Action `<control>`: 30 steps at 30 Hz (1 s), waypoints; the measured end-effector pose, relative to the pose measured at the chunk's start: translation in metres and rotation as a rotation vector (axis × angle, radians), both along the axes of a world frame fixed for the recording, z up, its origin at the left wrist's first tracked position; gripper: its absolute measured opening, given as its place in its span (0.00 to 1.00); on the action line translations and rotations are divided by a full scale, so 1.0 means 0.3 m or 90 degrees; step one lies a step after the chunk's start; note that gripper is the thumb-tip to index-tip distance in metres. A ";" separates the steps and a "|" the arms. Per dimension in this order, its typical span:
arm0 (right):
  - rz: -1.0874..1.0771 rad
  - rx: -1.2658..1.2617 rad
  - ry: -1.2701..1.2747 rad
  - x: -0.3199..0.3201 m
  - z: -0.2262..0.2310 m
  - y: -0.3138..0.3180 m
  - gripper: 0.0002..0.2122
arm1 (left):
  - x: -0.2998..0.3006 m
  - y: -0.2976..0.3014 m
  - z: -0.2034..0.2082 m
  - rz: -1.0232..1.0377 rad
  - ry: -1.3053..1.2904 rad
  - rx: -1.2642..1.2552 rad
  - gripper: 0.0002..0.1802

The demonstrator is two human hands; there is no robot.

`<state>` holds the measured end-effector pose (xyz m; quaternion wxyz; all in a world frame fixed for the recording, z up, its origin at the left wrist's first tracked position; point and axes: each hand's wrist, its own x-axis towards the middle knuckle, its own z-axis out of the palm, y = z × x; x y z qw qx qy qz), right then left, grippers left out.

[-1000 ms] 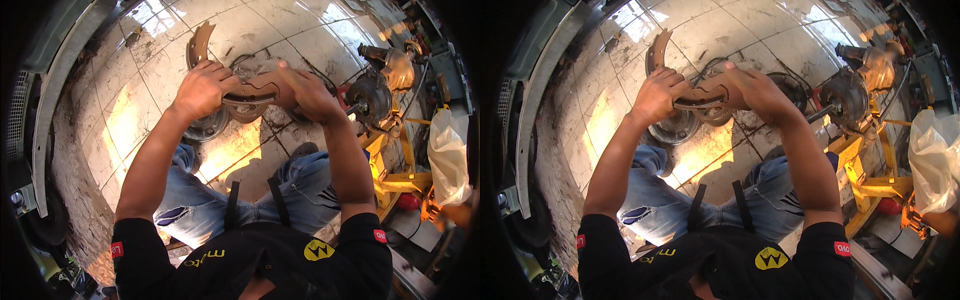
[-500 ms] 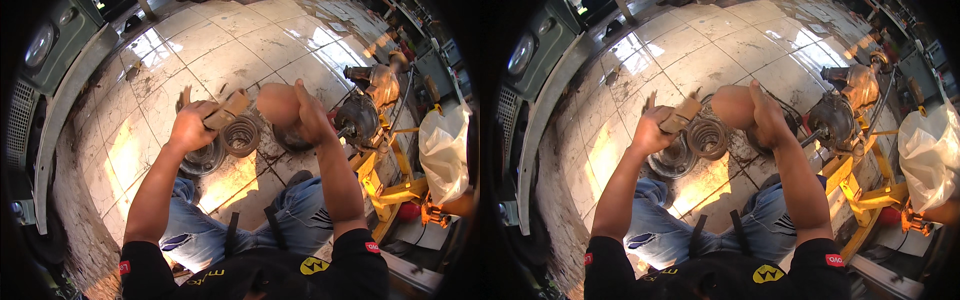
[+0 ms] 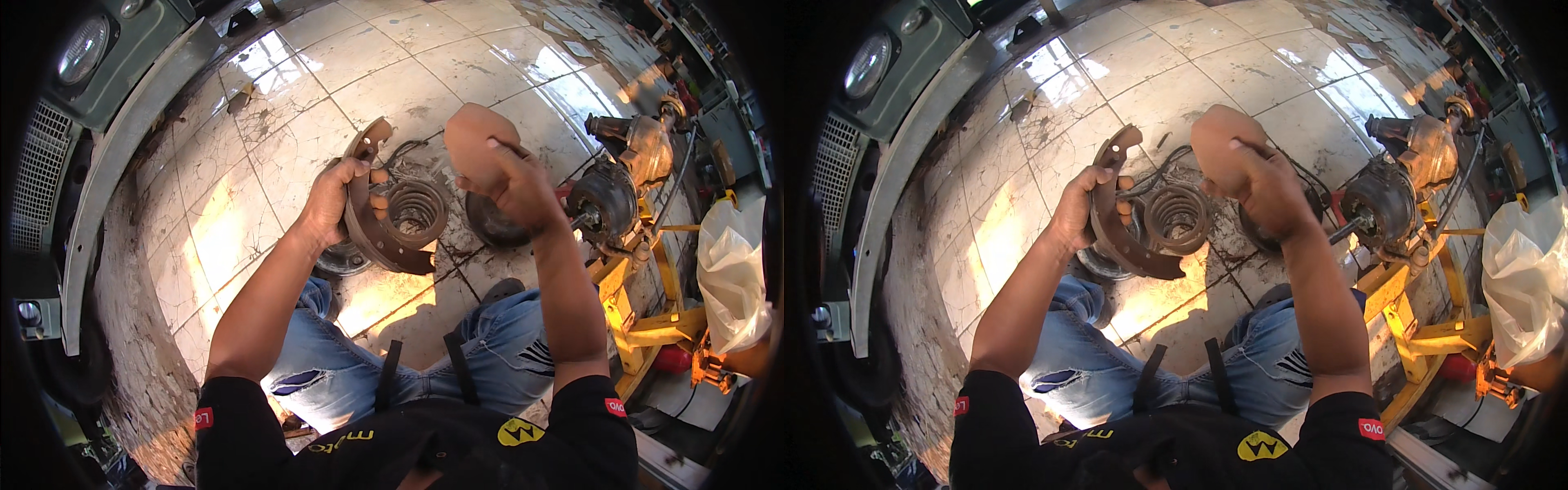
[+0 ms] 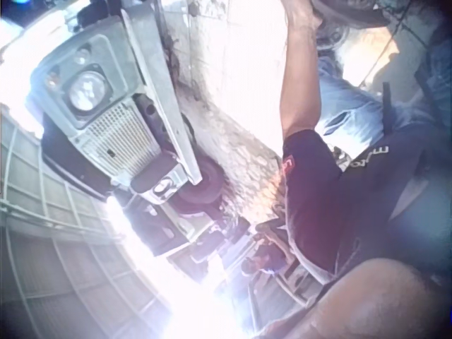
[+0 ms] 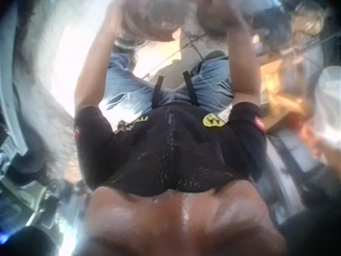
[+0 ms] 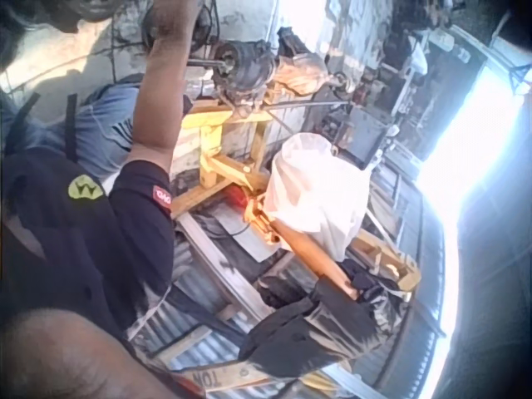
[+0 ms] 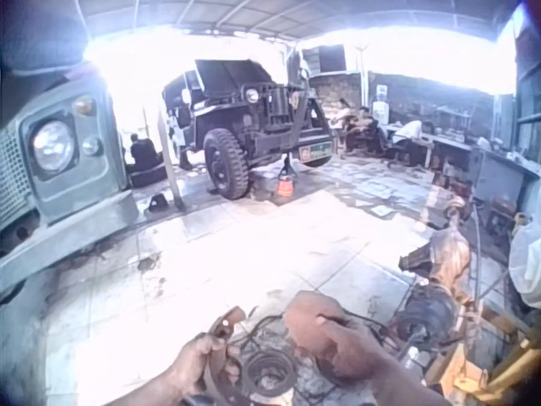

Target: The person sits on the floor of a workshop and scrubs a curved brake shoe with a sanding block. They repeatedly rub the surface to remove rust and debris, turning the part over to clean different areas. The person also handles a metal spring and other brake components during the process.

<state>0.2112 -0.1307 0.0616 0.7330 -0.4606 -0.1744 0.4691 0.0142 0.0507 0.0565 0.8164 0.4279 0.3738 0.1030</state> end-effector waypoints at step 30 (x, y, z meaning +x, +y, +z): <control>0.206 -0.372 -1.054 -0.245 -0.179 0.134 0.42 | 0.024 -0.167 -0.037 0.010 0.013 -0.110 0.12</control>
